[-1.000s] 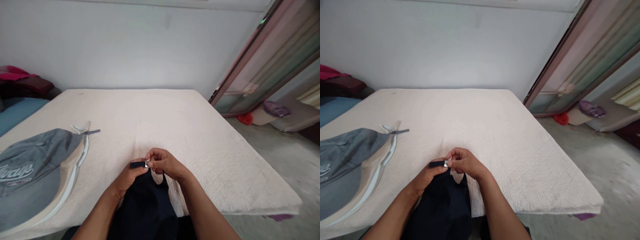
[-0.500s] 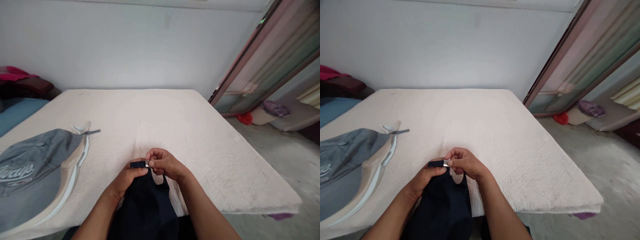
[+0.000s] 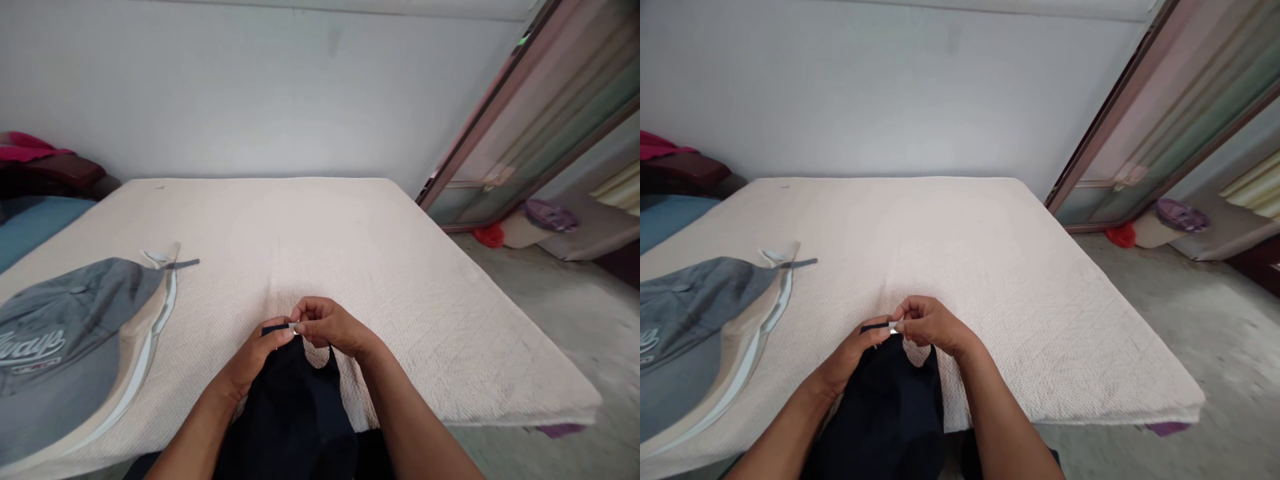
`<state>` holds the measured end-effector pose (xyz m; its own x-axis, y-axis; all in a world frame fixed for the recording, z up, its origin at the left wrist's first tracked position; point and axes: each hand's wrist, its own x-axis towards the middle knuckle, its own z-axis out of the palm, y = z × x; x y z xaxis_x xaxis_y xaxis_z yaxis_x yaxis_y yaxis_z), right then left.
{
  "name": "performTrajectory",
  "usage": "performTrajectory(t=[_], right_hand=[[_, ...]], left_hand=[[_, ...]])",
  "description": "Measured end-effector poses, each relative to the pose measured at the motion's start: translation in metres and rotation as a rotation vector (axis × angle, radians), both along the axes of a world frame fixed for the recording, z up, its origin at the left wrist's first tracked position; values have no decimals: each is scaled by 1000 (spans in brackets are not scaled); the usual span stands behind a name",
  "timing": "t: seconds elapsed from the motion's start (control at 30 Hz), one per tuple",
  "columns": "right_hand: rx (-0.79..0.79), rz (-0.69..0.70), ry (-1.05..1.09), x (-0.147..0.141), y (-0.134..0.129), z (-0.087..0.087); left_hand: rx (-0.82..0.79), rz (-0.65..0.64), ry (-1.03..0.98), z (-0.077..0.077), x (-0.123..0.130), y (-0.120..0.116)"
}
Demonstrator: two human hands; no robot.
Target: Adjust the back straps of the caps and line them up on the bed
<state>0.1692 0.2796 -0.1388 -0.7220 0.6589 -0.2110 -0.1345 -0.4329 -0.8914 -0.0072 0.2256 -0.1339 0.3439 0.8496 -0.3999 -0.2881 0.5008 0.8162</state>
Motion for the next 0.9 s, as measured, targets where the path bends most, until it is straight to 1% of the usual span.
performTrajectory(t=[0.13,0.3,0.43,0.63,0.7,0.8,0.9], right_hand=[[3,13,28,3,0,-2],[33,66,33,6,0,0],[57,72,1,6,1,1],[44,43,-61,5,2,0],[46,36,-76,5,2,0],[27,26,-54,5,1,0],[3,16,-26,4,0,-2]], left_hand=[[21,-17,47,0,0,2],[-63,23,82,-2,-3,-1],[-87,32,79,-2,-2,-1],[1,52,65,-3,1,2],[-17,48,71,-4,1,3],[-93,59,51,-6,2,3],[-91,82,35,-8,4,3]])
